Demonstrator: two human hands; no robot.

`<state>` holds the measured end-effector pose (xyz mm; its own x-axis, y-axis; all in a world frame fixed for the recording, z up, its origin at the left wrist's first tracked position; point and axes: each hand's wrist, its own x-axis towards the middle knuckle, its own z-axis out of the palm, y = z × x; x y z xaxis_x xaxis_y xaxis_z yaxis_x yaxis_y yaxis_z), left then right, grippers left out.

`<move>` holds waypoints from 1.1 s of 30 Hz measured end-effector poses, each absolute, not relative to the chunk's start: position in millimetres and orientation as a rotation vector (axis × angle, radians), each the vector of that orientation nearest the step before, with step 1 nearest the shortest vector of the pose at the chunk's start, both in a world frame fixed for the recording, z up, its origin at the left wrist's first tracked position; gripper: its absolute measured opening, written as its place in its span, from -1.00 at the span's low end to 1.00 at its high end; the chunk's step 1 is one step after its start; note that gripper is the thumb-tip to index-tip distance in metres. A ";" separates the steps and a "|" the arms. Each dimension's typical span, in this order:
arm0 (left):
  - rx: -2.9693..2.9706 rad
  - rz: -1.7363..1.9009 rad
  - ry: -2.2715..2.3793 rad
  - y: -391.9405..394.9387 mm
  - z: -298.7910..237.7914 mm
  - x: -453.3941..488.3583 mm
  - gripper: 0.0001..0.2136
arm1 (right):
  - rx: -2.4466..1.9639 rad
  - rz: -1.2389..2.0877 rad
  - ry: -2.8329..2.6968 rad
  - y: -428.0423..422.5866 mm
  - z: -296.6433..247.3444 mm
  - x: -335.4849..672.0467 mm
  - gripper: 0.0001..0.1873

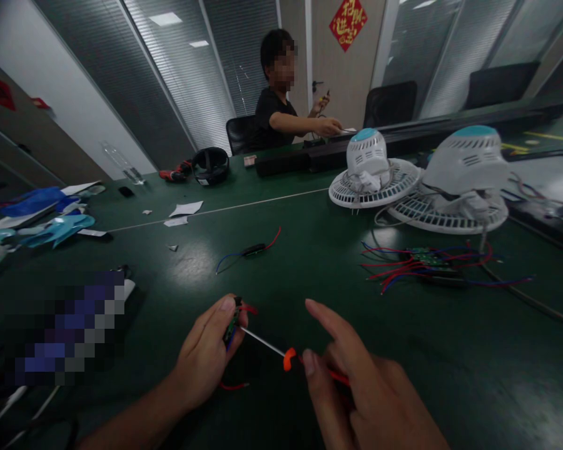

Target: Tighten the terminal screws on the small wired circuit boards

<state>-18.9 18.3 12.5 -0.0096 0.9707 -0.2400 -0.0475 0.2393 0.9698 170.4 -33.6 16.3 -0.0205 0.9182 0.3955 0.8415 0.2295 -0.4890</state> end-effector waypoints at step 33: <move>1.000 1.073 1.298 18.1 13.7 -18.2 -0.68 | -1.459 0.348 -1.980 -29.6 28.1 172.3 -0.63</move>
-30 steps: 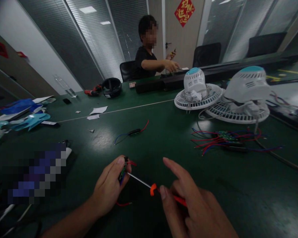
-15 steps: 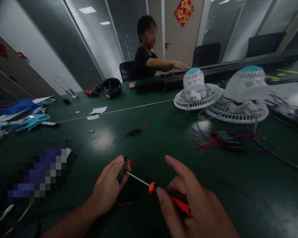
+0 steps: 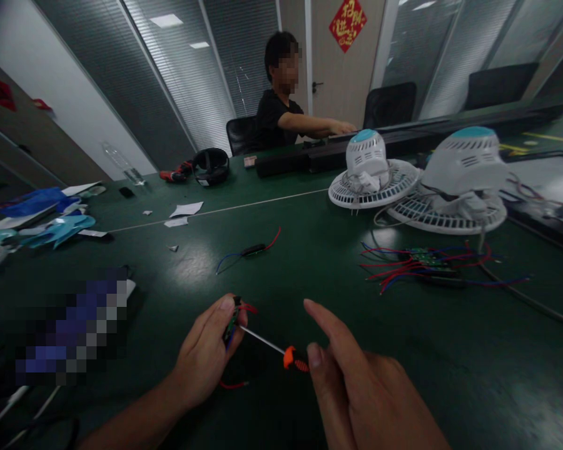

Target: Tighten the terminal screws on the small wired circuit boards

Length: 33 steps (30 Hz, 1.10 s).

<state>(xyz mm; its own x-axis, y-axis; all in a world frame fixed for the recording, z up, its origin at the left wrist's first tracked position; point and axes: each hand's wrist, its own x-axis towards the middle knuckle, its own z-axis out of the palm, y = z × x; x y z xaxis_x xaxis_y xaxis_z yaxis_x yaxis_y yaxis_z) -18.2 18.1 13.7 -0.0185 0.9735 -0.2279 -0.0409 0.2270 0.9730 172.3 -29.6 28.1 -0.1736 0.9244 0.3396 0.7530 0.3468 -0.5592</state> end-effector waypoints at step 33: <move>1.037 1.081 1.336 18.5 13.3 -18.3 -0.65 | -1.502 0.362 -1.927 -23.2 30.0 170.7 -0.59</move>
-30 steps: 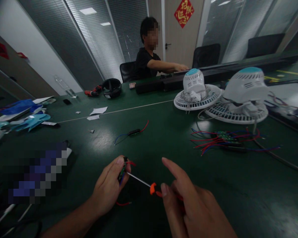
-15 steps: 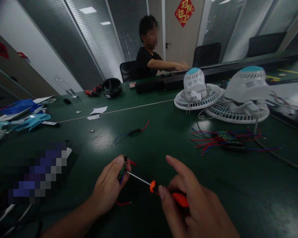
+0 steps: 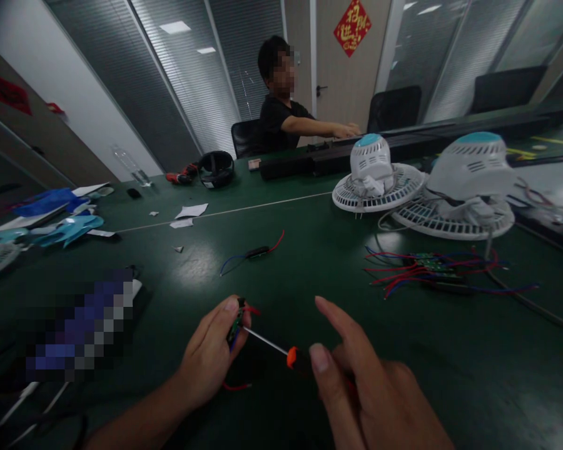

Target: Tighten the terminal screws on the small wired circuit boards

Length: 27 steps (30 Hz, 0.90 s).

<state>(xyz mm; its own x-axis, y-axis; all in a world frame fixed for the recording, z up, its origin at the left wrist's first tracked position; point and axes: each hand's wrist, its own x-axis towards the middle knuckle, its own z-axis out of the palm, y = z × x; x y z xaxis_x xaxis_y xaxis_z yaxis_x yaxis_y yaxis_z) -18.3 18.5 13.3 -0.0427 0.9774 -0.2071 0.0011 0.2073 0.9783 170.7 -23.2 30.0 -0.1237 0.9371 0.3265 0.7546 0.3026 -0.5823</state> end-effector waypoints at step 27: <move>0.944 1.091 1.301 18.6 11.2 -17.7 -0.66 | -1.430 0.409 -1.850 -30.0 31.7 174.5 -0.49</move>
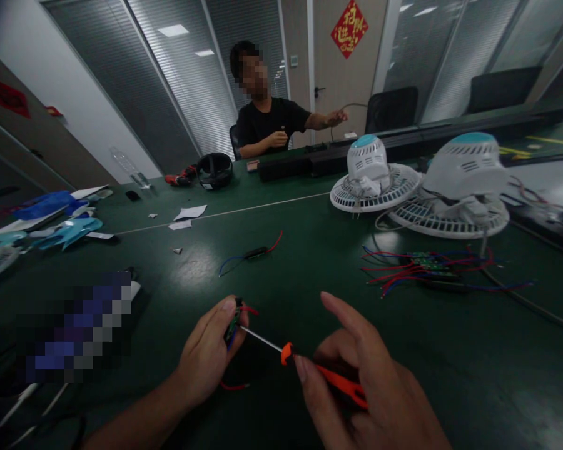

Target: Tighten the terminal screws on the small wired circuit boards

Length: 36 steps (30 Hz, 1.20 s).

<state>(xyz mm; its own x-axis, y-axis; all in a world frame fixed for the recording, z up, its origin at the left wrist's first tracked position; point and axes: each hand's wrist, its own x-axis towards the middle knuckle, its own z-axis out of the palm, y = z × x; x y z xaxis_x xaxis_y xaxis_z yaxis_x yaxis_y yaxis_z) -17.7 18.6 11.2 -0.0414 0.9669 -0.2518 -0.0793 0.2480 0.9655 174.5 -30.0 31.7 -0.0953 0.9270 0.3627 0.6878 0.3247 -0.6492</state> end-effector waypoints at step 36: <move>0.887 1.124 1.339 18.6 11.8 -17.1 -0.64 | -1.393 0.364 -1.909 -26.0 29.3 173.5 -0.52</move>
<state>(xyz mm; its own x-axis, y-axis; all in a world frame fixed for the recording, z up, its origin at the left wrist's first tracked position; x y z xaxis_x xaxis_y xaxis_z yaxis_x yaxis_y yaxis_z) -17.1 18.6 11.8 -0.0972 0.9568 -0.2739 -0.1034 0.2640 0.9590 173.5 -26.0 29.3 -0.1435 0.9092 0.3909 0.7013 0.3721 -0.6080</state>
